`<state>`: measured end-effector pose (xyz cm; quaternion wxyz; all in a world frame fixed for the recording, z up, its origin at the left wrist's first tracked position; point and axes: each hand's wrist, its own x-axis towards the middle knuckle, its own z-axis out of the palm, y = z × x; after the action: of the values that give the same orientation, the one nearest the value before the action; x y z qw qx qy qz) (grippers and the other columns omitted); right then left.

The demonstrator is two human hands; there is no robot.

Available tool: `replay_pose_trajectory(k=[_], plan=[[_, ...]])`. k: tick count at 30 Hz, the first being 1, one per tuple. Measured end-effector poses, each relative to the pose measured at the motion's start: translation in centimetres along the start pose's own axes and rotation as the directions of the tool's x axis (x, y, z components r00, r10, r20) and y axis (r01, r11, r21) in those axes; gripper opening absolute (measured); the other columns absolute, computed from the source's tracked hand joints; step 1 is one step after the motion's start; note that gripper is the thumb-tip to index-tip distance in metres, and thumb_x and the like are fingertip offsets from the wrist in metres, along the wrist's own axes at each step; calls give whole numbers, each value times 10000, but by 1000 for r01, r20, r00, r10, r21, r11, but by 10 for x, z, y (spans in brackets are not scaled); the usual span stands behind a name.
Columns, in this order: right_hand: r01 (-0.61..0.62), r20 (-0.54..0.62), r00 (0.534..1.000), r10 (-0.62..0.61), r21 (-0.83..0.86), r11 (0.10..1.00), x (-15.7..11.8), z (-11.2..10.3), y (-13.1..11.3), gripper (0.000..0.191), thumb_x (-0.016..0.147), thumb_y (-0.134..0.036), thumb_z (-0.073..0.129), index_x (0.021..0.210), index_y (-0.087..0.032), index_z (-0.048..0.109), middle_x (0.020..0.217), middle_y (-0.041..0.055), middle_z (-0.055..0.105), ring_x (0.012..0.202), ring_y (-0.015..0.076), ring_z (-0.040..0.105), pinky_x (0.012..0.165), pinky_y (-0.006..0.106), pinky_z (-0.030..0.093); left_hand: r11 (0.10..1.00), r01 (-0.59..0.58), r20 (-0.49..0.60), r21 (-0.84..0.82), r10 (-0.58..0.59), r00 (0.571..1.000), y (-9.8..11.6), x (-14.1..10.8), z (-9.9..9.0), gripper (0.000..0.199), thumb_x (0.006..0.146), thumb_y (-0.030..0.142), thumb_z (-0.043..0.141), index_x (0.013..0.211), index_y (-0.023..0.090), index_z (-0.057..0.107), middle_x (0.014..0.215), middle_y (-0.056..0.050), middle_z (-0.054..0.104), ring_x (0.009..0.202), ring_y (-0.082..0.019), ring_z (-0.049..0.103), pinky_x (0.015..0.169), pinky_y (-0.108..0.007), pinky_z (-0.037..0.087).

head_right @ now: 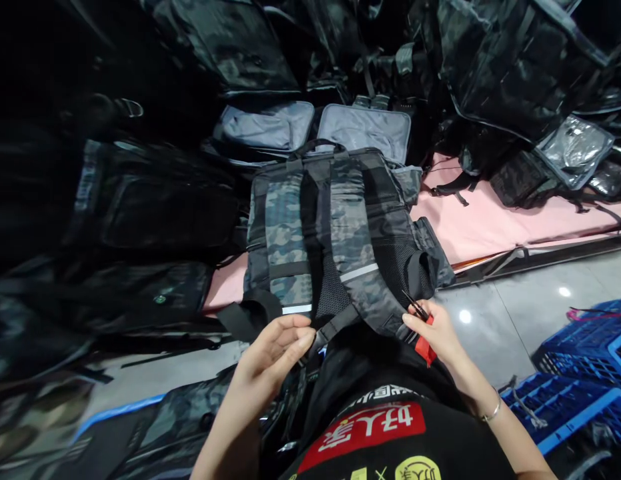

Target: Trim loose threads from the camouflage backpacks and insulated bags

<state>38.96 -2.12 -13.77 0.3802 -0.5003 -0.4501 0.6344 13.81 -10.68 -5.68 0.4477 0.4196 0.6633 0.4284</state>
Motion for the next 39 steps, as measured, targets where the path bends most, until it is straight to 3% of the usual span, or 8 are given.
replay_pose_trajectory(k=[3,7,11,21,25,30,35,39], plan=[[-13,-15,1000,14,49,999,0,3,-2,369,583,-410,784,766,-135,619,774,14,568,719,102,507,704,201,406,995,31,-9,-91,-32,999,3,3,-1,380,740,430,626,963,145,509,751,-27,588,692,-121,542,664,-240,422],[-53,-11,998,56,166,985,-2,5,-14,362,540,-364,808,710,-132,588,671,-14,510,608,76,459,595,183,388,991,36,-65,-126,-44,997,6,4,1,353,747,451,617,903,139,564,776,-49,620,739,-143,573,710,-257,449],[-61,-14,998,69,300,952,-2,-2,-24,356,536,-344,799,655,-131,541,592,-33,428,525,63,397,497,179,346,975,-23,-169,-221,-15,985,8,4,2,402,818,488,509,981,127,577,1032,-118,636,888,-196,612,831,-325,473],[41,-79,997,-23,234,971,9,-28,-26,304,593,-330,751,649,-128,531,571,-29,398,497,60,341,460,182,287,962,-98,-273,-257,25,962,-6,15,-7,403,799,459,550,1012,119,580,1103,-132,620,956,-233,621,894,-386,483],[28,-100,995,-9,189,982,9,-31,-21,328,581,-360,744,662,-142,512,584,-28,405,508,73,355,476,198,307,980,-113,-316,-164,56,947,-6,14,-15,399,809,467,526,1016,130,579,1104,-121,615,942,-221,621,881,-384,492],[37,-12,999,-38,-88,995,6,-29,-8,326,655,-405,704,727,-136,534,676,1,462,626,108,426,590,217,365,955,-114,-480,274,239,844,-29,22,-32,490,740,540,545,1043,157,584,1148,-116,581,998,-232,577,922,-393,454],[137,207,976,-67,-346,928,-4,-11,-3,211,764,-329,563,705,-135,503,626,-22,417,588,91,367,552,201,320,949,89,-387,303,37,921,-37,30,-38,759,511,624,668,1077,129,571,805,-74,635,691,-230,605,720,-407,522],[149,304,953,-19,-410,900,-10,5,-1,108,749,-235,530,728,-136,495,624,-34,408,590,84,365,556,196,303,990,105,-286,-94,-128,950,-21,21,-43,640,484,615,705,942,178,610,870,-82,677,897,-304,628,797,-413,521]])
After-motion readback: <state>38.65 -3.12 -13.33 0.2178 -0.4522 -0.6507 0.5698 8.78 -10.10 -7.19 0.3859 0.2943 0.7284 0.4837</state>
